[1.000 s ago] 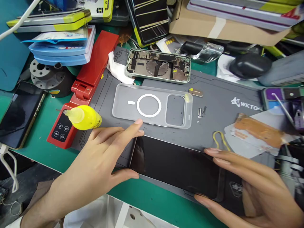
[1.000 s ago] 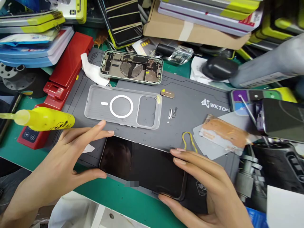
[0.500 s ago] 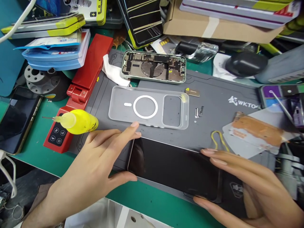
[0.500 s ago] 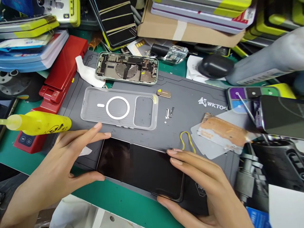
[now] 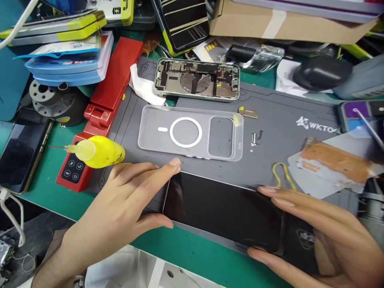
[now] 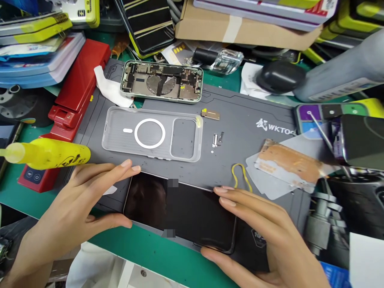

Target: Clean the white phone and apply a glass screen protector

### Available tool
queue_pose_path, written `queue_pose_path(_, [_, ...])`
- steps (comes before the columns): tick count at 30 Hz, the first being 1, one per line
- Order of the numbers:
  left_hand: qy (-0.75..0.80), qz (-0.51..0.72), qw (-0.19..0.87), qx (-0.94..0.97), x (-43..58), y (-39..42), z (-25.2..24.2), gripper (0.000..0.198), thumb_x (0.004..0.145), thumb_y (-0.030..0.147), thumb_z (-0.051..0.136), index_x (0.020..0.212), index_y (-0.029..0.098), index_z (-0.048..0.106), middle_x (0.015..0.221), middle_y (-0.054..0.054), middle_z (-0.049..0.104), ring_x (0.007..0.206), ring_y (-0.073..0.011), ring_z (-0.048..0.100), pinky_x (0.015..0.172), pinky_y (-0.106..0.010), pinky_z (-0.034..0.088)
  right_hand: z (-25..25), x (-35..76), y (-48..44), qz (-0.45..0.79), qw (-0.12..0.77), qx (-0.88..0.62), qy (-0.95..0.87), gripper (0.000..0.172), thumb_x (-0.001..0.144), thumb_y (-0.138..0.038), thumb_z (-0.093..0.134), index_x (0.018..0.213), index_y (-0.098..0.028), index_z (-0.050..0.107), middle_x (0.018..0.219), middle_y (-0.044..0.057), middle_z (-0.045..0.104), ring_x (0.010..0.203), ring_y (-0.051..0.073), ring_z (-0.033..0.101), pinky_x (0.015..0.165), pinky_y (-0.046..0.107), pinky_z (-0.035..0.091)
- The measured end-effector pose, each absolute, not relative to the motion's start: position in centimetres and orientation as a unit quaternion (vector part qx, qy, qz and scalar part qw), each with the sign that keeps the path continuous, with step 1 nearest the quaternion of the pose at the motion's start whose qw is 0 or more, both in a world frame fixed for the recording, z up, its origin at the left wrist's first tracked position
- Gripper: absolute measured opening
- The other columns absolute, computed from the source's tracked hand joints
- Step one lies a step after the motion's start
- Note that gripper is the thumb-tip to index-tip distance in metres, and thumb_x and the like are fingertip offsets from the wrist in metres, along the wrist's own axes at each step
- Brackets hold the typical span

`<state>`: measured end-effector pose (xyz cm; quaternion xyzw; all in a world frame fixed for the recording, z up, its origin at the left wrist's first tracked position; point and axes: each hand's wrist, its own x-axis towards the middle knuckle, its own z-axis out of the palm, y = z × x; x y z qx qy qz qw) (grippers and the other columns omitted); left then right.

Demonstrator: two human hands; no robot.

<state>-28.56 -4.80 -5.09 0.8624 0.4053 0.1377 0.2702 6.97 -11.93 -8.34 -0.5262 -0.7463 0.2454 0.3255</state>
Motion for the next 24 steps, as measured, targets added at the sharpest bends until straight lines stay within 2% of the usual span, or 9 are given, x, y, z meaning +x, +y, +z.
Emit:
queue_pose_path(5, [0.405, 0.127, 0.273, 0.863, -28.54, -4.71, -4.80, 0.078, 0.110, 0.045, 0.067, 0.174, 0.024, 0.030, 0.155, -0.005, 0.067, 0.143, -0.0208, 0.050, 0.124, -0.030, 0.030, -8.29, 7.25, -11.92, 0.252, 0.327, -0.513, -0.752, 0.080, 0.091, -0.031, 0.094, 0.163, -0.035, 0.060, 0.151, 0.004, 0.066, 0.136, 0.026, 0.067, 0.125, 0.037, 0.052])
queue_pose_path(8, [0.409, 0.110, 0.283, 0.861, -28.48, -4.63, -4.55, 0.079, 0.108, 0.040, 0.071, 0.174, 0.026, 0.030, 0.159, -0.004, 0.064, 0.145, -0.0205, 0.048, 0.125, -0.029, 0.028, -8.19, 7.27, -11.96, 0.261, 0.323, -0.518, -0.748, 0.082, 0.089, -0.025, 0.095, 0.163, -0.036, 0.060, 0.151, 0.004, 0.066, 0.136, 0.025, 0.067, 0.126, 0.036, 0.051])
queue_pose_path(13, [0.411, 0.116, 0.298, 0.853, -28.42, -4.61, -4.35, 0.081, 0.106, 0.033, 0.075, 0.174, 0.026, 0.030, 0.160, -0.002, 0.063, 0.147, -0.0191, 0.046, 0.126, -0.027, 0.028, -8.19, 7.16, -11.97, 0.253, 0.322, -0.526, -0.745, 0.084, 0.089, -0.026, 0.095, 0.164, -0.037, 0.059, 0.150, 0.005, 0.066, 0.134, 0.030, 0.068, 0.122, 0.046, 0.056])
queue_pose_path(18, [0.412, 0.117, 0.296, 0.854, -28.42, -4.65, -4.42, 0.081, 0.107, 0.033, 0.074, 0.173, 0.028, 0.028, 0.161, -0.001, 0.063, 0.147, -0.0195, 0.047, 0.124, -0.029, 0.031, -7.85, 7.02, -11.72, 0.256, 0.316, -0.507, -0.760, 0.084, 0.092, -0.022, 0.093, 0.166, -0.033, 0.056, 0.153, 0.003, 0.064, 0.140, 0.023, 0.064, 0.130, 0.031, 0.047])
queue_pose_path(24, [0.426, 0.114, 0.294, 0.848, -28.40, -4.68, -4.35, 0.079, 0.107, 0.035, 0.075, 0.172, 0.030, 0.029, 0.166, -0.001, 0.059, 0.149, -0.0187, 0.047, 0.124, -0.029, 0.033, -7.76, 7.22, -11.88, 0.252, 0.312, -0.500, -0.767, 0.082, 0.094, -0.022, 0.090, 0.168, -0.027, 0.054, 0.155, 0.006, 0.062, 0.144, 0.023, 0.061, 0.133, 0.031, 0.043])
